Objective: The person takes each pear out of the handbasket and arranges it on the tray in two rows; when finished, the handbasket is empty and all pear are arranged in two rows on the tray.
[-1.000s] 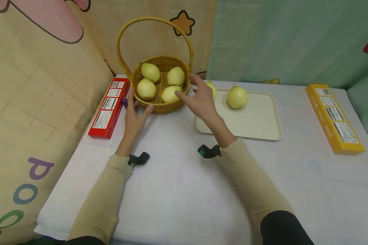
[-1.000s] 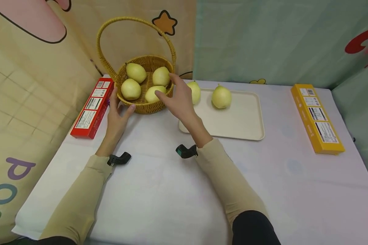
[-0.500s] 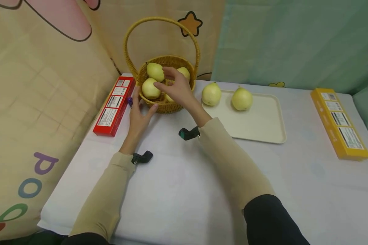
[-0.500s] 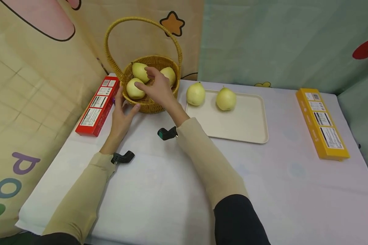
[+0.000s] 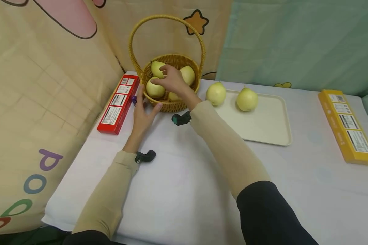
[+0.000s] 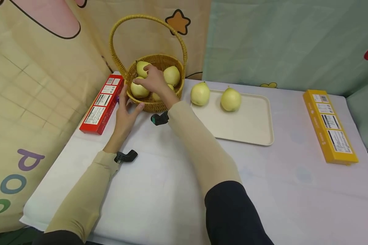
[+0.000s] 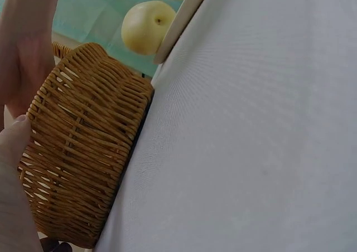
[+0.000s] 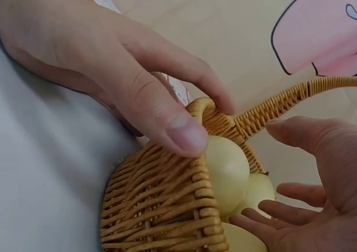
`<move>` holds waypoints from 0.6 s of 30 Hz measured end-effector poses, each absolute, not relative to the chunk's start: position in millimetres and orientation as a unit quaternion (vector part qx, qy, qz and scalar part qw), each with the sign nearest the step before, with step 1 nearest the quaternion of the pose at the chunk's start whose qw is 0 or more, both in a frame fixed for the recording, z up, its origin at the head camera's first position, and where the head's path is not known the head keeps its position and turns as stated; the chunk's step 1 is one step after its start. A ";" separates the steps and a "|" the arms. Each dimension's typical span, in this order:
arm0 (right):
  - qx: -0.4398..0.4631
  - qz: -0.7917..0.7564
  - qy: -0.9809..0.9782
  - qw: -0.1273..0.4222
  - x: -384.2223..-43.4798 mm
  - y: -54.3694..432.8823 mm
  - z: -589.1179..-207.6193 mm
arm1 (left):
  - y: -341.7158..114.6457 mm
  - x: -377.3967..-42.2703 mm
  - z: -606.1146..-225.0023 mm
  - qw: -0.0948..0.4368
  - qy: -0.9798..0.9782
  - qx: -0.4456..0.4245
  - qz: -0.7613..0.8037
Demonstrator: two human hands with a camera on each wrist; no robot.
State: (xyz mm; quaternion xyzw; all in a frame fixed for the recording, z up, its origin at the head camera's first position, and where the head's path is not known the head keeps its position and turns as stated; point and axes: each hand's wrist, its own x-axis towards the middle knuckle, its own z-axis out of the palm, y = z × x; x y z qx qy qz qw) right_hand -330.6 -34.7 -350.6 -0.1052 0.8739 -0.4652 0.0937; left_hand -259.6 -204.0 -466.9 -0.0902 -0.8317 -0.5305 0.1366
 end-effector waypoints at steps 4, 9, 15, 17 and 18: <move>-0.081 -0.469 0.869 0.136 -330.5 -40.2 -345.0 | -201.9 -257.5 -467.1 0.129 -0.835 -0.086 -0.528; -0.066 -0.464 0.869 0.157 -329.6 -44.6 -339.8 | -199.6 -256.2 -465.3 0.129 -0.835 -0.084 -0.528; -0.071 -0.411 0.895 0.156 -330.7 -52.5 -342.4 | -199.7 -255.0 -465.9 0.141 -0.829 -0.094 -0.533; -0.080 -0.399 0.901 0.153 -331.1 -54.6 -347.1 | -199.6 -254.1 -467.4 0.142 -0.826 -0.093 -0.537; -0.085 -0.392 0.904 0.150 -331.4 -55.2 -350.0 | -199.5 -253.5 -468.3 0.140 -0.826 -0.090 -0.538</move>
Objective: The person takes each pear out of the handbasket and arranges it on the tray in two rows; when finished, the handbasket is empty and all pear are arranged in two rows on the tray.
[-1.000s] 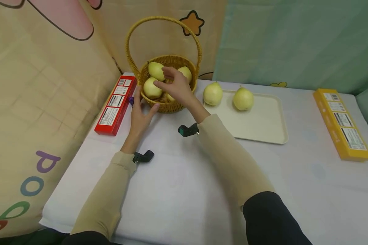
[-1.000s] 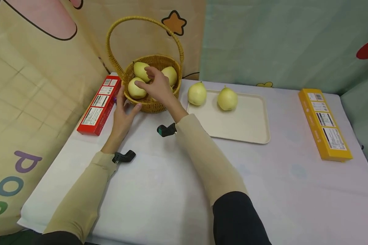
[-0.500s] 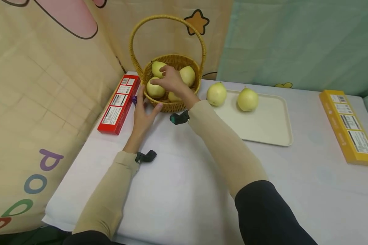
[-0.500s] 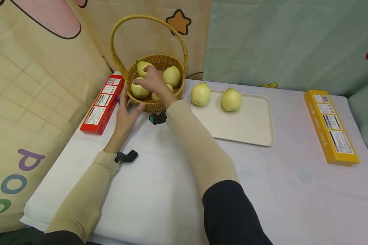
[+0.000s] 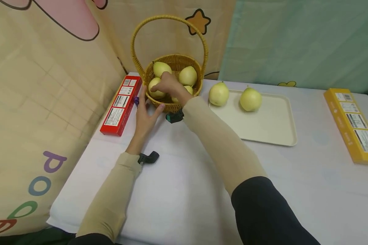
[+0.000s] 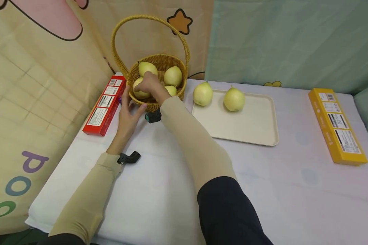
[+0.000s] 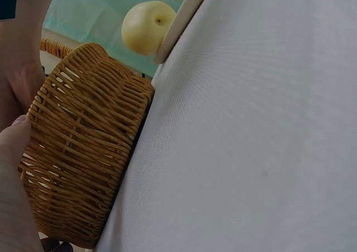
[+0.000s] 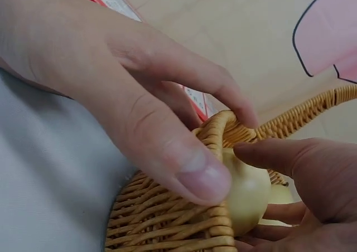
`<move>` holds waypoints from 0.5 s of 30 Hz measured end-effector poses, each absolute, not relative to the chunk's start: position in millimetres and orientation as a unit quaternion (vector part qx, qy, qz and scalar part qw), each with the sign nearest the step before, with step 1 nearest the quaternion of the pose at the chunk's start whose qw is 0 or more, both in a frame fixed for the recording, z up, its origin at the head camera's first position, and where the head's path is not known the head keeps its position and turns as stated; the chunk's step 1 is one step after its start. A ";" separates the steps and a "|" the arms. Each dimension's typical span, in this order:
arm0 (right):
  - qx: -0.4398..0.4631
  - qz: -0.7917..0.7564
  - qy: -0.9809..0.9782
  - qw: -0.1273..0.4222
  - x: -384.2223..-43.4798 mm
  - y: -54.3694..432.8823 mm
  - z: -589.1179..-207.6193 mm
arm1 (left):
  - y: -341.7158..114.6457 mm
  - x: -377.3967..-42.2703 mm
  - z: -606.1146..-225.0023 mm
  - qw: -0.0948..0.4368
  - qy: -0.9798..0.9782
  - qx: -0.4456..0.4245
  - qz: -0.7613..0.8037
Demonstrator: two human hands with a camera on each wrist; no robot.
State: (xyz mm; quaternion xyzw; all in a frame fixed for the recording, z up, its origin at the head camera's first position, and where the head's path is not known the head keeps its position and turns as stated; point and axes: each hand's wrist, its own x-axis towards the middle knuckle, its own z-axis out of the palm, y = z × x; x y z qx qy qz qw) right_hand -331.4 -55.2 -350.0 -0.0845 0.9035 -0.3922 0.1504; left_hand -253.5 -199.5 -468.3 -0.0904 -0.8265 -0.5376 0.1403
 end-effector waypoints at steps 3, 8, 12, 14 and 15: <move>-0.084 -0.393 0.905 0.138 -331.4 -55.6 -359.0 | -198.9 -251.7 -469.7 0.136 -0.828 -0.084 -0.537; -0.080 -0.389 0.912 0.103 -331.7 -54.7 -370.0 | -196.9 -249.2 -469.0 0.136 -0.830 -0.082 -0.534; -0.085 -0.374 0.920 0.076 -331.2 -54.1 -373.0 | -195.8 -248.9 -468.7 0.136 -0.831 -0.083 -0.533; -0.086 -0.375 0.920 0.069 -329.8 -52.9 -371.8 | -195.9 -249.3 -469.1 0.134 -0.832 -0.084 -0.532; -0.086 -0.377 0.920 0.067 -328.7 -51.8 -370.4 | -195.8 -249.4 -469.4 0.133 -0.833 -0.083 -0.531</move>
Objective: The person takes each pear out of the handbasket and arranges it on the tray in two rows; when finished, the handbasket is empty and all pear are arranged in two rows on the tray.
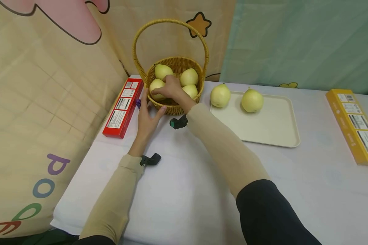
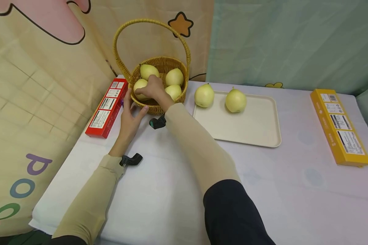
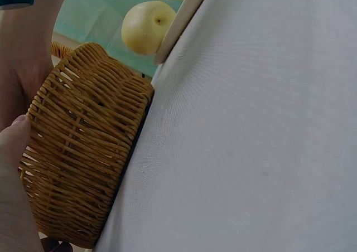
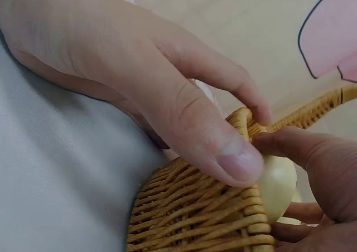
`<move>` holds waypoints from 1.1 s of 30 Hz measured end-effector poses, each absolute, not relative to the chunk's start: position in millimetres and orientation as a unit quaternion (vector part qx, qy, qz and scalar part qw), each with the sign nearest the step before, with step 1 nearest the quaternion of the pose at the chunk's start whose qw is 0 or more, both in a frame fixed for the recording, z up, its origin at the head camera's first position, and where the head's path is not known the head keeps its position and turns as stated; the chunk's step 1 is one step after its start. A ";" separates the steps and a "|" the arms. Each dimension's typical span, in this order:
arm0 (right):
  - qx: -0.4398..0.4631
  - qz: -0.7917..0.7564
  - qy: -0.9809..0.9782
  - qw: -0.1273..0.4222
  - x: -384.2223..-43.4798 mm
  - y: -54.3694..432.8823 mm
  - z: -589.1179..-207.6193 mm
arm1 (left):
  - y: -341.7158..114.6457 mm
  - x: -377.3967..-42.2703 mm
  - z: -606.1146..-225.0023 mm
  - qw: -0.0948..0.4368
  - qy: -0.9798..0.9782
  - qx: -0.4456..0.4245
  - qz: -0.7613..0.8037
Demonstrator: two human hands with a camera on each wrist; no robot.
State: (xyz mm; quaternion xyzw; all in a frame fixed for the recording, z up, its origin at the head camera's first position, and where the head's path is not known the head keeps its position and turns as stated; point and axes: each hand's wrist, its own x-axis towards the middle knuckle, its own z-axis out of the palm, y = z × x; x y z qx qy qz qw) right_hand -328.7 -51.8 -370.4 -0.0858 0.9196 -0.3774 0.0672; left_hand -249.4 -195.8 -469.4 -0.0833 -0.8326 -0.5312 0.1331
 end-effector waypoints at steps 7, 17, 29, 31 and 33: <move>-0.079 -0.441 0.893 0.041 -317.4 -36.7 -356.1 | -195.2 -252.7 -468.8 0.128 -0.839 -0.081 -0.522; -0.108 -0.526 0.843 -0.038 -274.2 3.5 -345.0 | -198.7 -254.5 -470.7 0.123 -0.838 -0.085 -0.525; -0.090 -0.539 0.835 -0.073 -233.9 74.2 -344.2 | -198.4 -261.2 -477.8 0.132 -0.831 -0.096 -0.532; -0.072 -0.544 0.832 -0.079 -226.7 89.1 -348.6 | -198.7 -260.4 -478.0 0.132 -0.830 -0.094 -0.534; -0.056 -0.550 0.829 -0.084 -221.3 103.3 -353.5 | -199.0 -260.2 -477.8 0.133 -0.830 -0.092 -0.534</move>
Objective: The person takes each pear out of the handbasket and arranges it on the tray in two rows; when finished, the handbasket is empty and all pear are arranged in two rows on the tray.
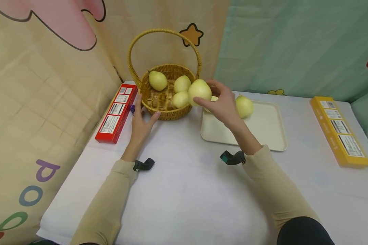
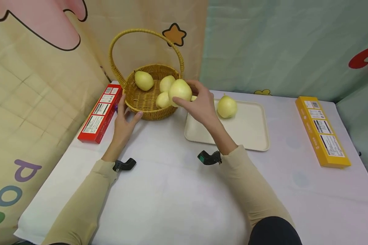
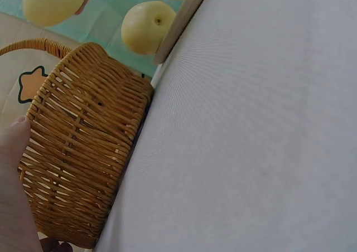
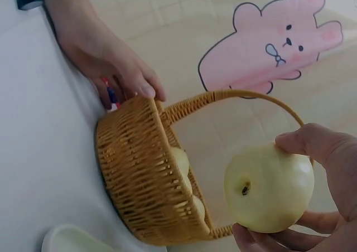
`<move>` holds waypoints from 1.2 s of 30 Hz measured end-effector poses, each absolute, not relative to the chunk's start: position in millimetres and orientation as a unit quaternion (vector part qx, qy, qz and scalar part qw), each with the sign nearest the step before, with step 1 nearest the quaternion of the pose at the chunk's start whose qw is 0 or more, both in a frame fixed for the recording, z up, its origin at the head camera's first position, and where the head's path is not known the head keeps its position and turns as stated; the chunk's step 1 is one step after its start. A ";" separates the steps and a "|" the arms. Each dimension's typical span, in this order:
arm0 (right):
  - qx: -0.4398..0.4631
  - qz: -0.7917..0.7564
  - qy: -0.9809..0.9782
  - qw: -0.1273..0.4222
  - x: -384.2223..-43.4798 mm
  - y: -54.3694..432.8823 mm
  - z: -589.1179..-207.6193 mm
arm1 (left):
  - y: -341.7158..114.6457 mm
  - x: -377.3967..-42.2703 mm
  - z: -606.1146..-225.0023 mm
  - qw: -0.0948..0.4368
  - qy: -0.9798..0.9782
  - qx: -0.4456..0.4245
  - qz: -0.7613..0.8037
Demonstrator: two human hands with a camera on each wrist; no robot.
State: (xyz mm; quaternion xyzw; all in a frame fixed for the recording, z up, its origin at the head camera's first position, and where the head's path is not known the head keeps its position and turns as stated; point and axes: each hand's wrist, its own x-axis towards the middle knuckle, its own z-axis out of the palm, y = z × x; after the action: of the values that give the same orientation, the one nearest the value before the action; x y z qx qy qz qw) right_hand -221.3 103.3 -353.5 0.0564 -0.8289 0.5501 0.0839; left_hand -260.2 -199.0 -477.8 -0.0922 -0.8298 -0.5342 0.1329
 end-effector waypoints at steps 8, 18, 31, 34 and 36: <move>-0.011 0.538 -0.837 0.093 -201.5 152.0 -364.5 | -199.4 -259.0 -479.2 0.125 -0.832 -0.090 -0.533; -0.069 0.557 -0.823 0.091 -191.5 188.6 -365.4 | -200.6 -259.6 -476.5 0.124 -0.835 -0.091 -0.529; -0.135 0.610 -0.770 0.127 -196.1 250.6 -359.4 | -199.5 -256.2 -474.1 0.103 -0.842 -0.072 -0.524; -0.155 0.597 -0.775 0.140 -195.3 261.7 -362.2 | -199.3 -256.0 -472.3 0.103 -0.841 -0.073 -0.526; -0.180 0.568 -0.790 0.143 -195.3 269.3 -366.4 | -198.6 -256.0 -471.5 0.101 -0.841 -0.072 -0.527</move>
State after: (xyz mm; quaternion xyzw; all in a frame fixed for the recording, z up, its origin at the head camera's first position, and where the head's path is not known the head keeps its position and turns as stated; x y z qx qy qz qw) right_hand -195.3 269.3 -366.4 -0.1796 -0.7901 0.5683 0.1429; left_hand -256.0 -198.6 -471.5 -0.0722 -0.8409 -0.5268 0.1006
